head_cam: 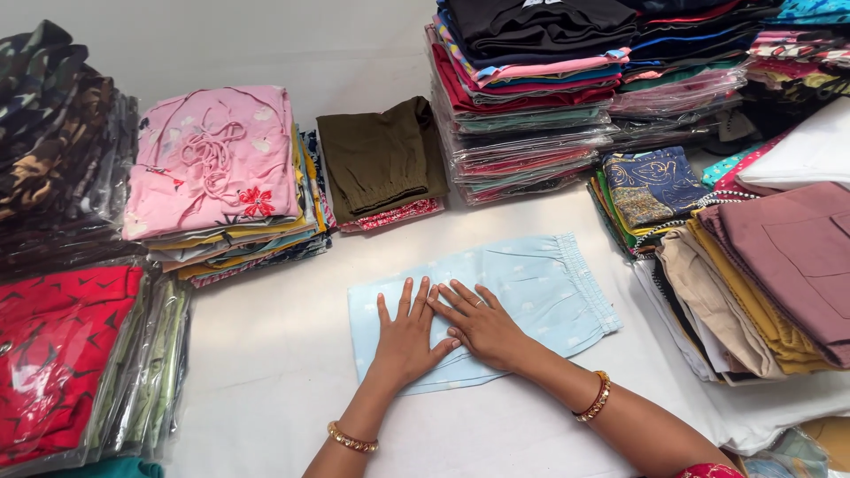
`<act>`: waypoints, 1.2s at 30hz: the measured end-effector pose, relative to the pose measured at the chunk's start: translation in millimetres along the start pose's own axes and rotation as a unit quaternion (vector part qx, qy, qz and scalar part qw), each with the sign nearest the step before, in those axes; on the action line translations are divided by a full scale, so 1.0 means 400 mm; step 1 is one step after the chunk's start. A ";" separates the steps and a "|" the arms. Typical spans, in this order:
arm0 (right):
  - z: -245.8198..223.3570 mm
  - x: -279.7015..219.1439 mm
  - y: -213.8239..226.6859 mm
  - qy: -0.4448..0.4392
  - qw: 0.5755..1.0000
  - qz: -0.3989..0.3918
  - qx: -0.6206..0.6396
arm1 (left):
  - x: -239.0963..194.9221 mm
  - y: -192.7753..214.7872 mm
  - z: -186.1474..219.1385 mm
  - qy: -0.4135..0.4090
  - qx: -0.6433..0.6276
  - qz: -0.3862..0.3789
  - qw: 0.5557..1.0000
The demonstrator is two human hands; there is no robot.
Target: The person folds several pairs of shorts on a white table. They handle a patterned pair, a yellow pair, a maroon pair, and a light blue pair, folding each neatly and stacking them on the right side of the table.
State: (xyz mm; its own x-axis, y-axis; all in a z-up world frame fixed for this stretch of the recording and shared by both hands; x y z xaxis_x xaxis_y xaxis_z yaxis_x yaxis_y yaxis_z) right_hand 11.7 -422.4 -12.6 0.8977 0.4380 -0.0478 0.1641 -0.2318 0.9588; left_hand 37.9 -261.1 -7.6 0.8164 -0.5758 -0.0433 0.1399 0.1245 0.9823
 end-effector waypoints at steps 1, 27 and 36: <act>0.001 0.000 0.002 -0.004 1.000 0.000 0.002 | -0.002 0.000 0.001 -0.004 0.000 -0.003 1.000; 0.086 0.001 0.071 -0.018 0.993 -0.118 0.023 | 0.007 0.050 0.021 -0.005 -0.003 -0.107 0.994; 0.093 0.006 0.062 -0.025 0.993 -0.112 0.030 | 0.009 0.066 0.024 0.006 -0.012 -0.128 0.992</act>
State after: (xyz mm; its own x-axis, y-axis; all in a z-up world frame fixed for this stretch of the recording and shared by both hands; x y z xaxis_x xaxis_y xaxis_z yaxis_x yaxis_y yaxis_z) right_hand 33.2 -459.6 0.7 0.8547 0.4410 -0.2738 0.3848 -0.1844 0.9044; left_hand 39.3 -267.7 19.7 0.7587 -0.5817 -0.2932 0.3569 -0.0052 0.9341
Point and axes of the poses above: each hand's wrist, its own x-axis towards the middle knuckle, its own y-axis out of the back of the hand, z = x × y, the point moved 3 cm from there along x, towards the middle knuckle
